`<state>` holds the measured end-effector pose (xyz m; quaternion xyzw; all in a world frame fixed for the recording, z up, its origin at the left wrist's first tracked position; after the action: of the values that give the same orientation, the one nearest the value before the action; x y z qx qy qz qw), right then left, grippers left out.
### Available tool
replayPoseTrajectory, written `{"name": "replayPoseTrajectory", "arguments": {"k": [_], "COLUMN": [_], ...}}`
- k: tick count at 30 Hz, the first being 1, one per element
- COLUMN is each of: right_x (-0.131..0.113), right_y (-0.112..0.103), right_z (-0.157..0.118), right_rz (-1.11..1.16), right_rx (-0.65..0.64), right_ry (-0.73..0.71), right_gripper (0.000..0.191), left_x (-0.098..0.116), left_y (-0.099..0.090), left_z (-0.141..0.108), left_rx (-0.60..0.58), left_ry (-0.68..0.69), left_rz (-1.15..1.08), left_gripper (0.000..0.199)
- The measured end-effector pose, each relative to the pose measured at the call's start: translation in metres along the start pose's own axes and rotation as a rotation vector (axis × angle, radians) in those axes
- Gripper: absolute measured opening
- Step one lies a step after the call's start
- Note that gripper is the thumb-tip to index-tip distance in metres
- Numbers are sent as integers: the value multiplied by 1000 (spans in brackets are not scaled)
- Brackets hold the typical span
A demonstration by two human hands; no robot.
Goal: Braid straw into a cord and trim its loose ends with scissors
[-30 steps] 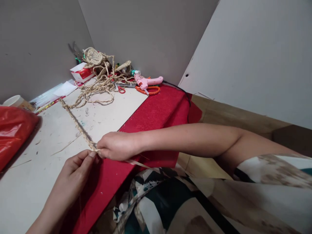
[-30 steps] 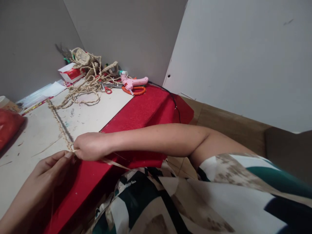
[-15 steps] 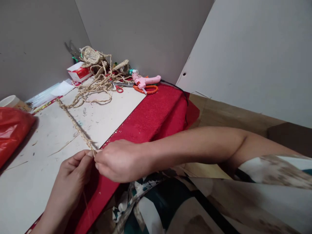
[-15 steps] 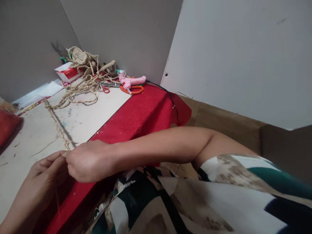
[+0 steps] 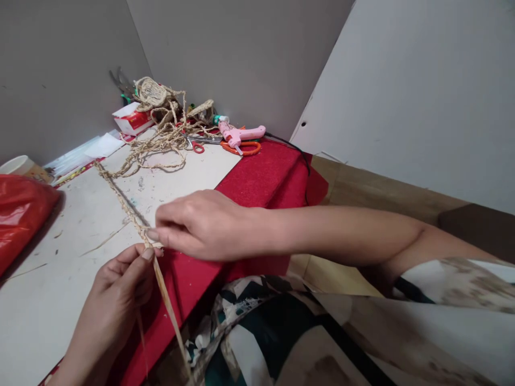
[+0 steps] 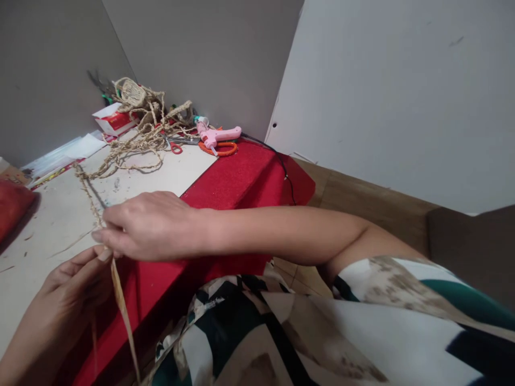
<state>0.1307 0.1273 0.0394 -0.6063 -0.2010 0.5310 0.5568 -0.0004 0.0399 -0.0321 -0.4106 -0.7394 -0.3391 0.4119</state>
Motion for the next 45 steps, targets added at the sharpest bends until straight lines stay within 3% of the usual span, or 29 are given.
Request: {"name": "replayPoseTrajectory", "arguments": {"k": [2, 4, 6, 14, 18, 22, 28, 33, 39, 42, 45], "right_x": [10, 10, 11, 16, 15, 18, 14, 17, 17, 14, 10], "right_y": [11, 38, 56, 81, 83, 83, 89, 85, 79, 83, 92], "right_z": [13, 22, 27, 29, 32, 34, 29, 23, 9, 9, 10], "right_rz": [164, 398, 530, 886, 922, 849, 915, 797, 717, 776, 886], "right_rx": [-21, -271, -418, -683, -638, -561, -533, -421, -420, -372, -358], "right_ry": [28, -1, 8, 117, 80, 116, 180, 283, 464, 471, 461], "right_gripper": [27, 30, 35, 46, 49, 47, 44, 29, 20, 22, 26], "left_x": [-1, 0, 2, 3, 4, 5, 10, 18, 22, 17, 10], "left_y": [1, 2, 3, 0, -3, -3, -8, -4, 2, 10, 16], "left_z": [2, 2, 2, 2, 3, 2, 7, 1, -19, -27, -32], "left_rx": [-36, -68, -88, -112, -114, -148, -162, -191, 111, 166, 180], "left_ry": [-19, -22, -13, -49, -20, 43, 159, 290, 473, 641, 797], "left_rz": [-28, -33, -28, -57, -25, 71, 264, 677, 1461, 1682, 1751], "left_gripper": [26, 26, 26, 31, 29, 25, 31, 34, 34, 26, 21]}}
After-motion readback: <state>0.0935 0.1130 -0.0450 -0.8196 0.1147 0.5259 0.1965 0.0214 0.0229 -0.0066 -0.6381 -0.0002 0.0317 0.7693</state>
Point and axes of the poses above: each hand's wrist, its own z-axis towards the middle knuckle, its own y-axis out of the palm, x = y × z, the point moved 6 cm from there along z, towards the middle knuckle, and after that the axes turned 13 degrees about -z, right-handed, at the moved point
